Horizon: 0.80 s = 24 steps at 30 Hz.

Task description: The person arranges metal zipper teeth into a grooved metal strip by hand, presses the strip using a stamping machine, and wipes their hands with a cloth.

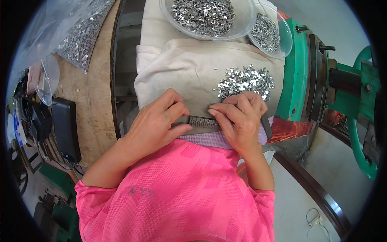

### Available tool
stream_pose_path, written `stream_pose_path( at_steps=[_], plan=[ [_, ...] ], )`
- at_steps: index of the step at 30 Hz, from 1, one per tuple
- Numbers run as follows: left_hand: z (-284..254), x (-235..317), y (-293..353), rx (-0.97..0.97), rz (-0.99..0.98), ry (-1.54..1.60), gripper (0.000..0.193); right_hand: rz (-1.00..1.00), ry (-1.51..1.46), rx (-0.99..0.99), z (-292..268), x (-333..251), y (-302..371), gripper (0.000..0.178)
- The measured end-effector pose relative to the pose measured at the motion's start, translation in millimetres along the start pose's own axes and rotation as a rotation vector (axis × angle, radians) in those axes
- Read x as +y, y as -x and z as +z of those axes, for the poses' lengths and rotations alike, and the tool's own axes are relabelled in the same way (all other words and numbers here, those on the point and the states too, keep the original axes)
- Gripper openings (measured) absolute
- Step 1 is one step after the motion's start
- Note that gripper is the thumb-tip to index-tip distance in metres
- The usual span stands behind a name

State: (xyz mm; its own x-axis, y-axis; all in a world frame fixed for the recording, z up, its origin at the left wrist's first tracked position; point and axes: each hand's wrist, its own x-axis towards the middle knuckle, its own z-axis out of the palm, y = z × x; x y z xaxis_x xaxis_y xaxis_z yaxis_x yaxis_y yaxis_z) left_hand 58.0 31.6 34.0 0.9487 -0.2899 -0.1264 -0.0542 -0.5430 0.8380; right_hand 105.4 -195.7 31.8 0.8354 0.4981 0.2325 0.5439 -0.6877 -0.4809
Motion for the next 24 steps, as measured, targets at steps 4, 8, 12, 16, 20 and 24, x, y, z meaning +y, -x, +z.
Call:
stream_pose_path(
  at_steps=[4,8,12,16,20,24],
  plan=[
    [1,-2,0,0.0,0.003,0.037,0.031,0.074,-0.093,-0.052,-4,-4,-2,0.009],
    [2,-3,-1,-0.008,0.005,0.034,0.029,0.117,-0.148,-0.118,-1,-7,-4,0.01],
    [1,-4,0,0.001,0.003,0.058,0.029,0.137,-0.217,-0.19,1,-13,-7,0.011],
    [0,-1,0,-0.001,-0.006,0.052,0.029,0.145,-0.18,-0.238,1,-17,-10,0.012],
    [0,-2,0,0.007,0.018,0.063,0.029,0.137,-0.149,-0.249,2,-19,-11,0.013],
    [1,-3,1,0.011,0.015,0.052,0.028,0.12,-0.112,-0.257,2,-20,-12,0.014]
  ],
)
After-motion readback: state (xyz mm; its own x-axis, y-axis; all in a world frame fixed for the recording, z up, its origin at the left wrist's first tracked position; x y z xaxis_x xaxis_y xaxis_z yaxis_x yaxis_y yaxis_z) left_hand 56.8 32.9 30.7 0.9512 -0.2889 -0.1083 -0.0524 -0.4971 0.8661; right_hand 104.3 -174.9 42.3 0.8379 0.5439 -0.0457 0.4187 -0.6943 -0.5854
